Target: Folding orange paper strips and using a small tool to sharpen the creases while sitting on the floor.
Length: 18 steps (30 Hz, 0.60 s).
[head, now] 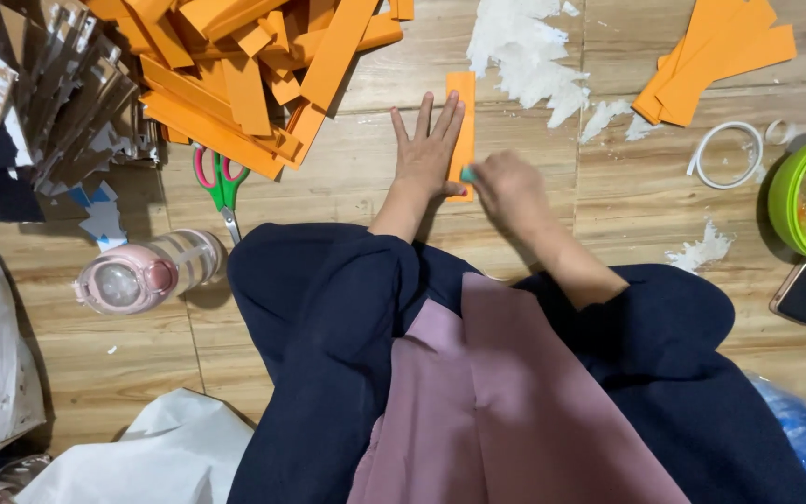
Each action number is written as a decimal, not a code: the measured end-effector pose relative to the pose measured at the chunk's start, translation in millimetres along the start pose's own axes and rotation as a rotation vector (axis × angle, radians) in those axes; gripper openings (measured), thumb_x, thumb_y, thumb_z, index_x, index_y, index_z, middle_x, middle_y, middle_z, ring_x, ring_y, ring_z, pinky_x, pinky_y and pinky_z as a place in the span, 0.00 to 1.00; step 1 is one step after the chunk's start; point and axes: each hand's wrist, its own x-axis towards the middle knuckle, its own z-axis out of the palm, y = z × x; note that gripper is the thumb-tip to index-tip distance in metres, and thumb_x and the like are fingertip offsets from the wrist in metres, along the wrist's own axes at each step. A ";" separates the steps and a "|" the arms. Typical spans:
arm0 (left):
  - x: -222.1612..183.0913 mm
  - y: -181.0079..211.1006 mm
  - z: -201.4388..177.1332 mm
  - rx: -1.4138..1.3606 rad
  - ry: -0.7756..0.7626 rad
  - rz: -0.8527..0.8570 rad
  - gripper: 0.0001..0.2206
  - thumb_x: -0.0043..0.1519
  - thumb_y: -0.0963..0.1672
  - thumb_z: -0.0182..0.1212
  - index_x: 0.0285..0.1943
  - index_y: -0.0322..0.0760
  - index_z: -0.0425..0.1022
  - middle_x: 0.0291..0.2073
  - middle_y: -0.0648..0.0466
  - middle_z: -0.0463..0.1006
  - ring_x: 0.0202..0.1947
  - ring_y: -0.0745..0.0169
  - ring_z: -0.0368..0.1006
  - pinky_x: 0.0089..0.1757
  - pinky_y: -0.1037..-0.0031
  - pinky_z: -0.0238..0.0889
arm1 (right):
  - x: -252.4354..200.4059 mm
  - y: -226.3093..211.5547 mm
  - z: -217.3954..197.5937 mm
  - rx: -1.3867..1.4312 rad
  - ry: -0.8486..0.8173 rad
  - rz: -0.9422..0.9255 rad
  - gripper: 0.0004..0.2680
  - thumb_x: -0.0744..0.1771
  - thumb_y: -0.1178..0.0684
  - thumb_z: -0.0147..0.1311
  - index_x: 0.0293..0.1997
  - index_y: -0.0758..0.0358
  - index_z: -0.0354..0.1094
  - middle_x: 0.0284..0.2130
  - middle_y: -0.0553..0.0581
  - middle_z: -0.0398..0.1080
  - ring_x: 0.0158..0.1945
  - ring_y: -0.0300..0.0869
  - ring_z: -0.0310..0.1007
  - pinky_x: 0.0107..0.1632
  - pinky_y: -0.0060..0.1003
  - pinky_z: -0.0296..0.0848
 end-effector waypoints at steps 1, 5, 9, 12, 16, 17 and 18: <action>4.7 -1.5 3.4 0.005 0.005 0.009 0.57 0.38 0.59 0.68 0.69 0.40 0.31 0.68 0.54 0.27 0.66 0.48 0.20 0.55 0.35 0.18 | -1.7 -6.5 -0.7 -0.106 0.038 -0.126 0.06 0.61 0.58 0.52 0.39 0.63 0.66 0.29 0.56 0.64 0.34 0.46 0.64 0.37 0.38 0.65; 6.4 -2.8 1.3 0.005 0.010 0.040 0.60 0.36 0.60 0.69 0.69 0.32 0.30 0.67 0.46 0.26 0.65 0.44 0.19 0.55 0.37 0.21 | 16.2 -12.3 -7.2 -0.276 0.131 -0.286 0.03 0.62 0.61 0.49 0.35 0.67 0.64 0.27 0.57 0.64 0.29 0.42 0.61 0.34 0.33 0.64; 1.8 -2.8 -1.7 0.008 0.029 0.041 0.58 0.38 0.59 0.69 0.69 0.33 0.32 0.67 0.47 0.26 0.65 0.44 0.19 0.56 0.38 0.21 | 57.1 7.5 -5.4 -0.376 0.181 -0.314 0.02 0.63 0.59 0.52 0.35 0.66 0.66 0.27 0.56 0.67 0.31 0.40 0.64 0.37 0.30 0.66; 3.3 -3.7 -4.9 0.012 0.021 0.045 0.59 0.38 0.59 0.70 0.69 0.32 0.31 0.66 0.47 0.25 0.65 0.43 0.20 0.56 0.39 0.23 | 91.2 16.3 -5.6 -0.358 0.235 -0.318 0.05 0.61 0.61 0.52 0.37 0.68 0.64 0.27 0.58 0.62 0.29 0.45 0.61 0.30 0.34 0.64; -0.3 -2.2 -6.1 0.038 0.022 0.040 0.60 0.35 0.59 0.71 0.68 0.32 0.32 0.66 0.47 0.26 0.65 0.43 0.21 0.55 0.38 0.26 | 115.2 41.5 12.9 -0.369 0.269 -0.267 0.06 0.58 0.62 0.53 0.34 0.65 0.63 0.29 0.57 0.62 0.31 0.46 0.62 0.30 0.35 0.64; -0.1 -2.8 -8.4 0.046 0.020 0.042 0.62 0.32 0.59 0.73 0.68 0.32 0.32 0.66 0.47 0.26 0.65 0.44 0.21 0.55 0.38 0.26 | 121.3 48.9 16.4 -0.323 0.263 -0.211 0.06 0.56 0.63 0.52 0.31 0.65 0.63 0.28 0.58 0.63 0.30 0.48 0.63 0.30 0.37 0.66; 0.4 -2.6 -8.4 0.046 0.019 0.043 0.62 0.32 0.59 0.73 0.68 0.32 0.32 0.66 0.47 0.26 0.65 0.44 0.21 0.55 0.38 0.26 | 115.9 43.5 11.8 -0.324 0.263 -0.210 0.06 0.56 0.63 0.52 0.31 0.65 0.63 0.28 0.58 0.63 0.30 0.48 0.63 0.30 0.37 0.66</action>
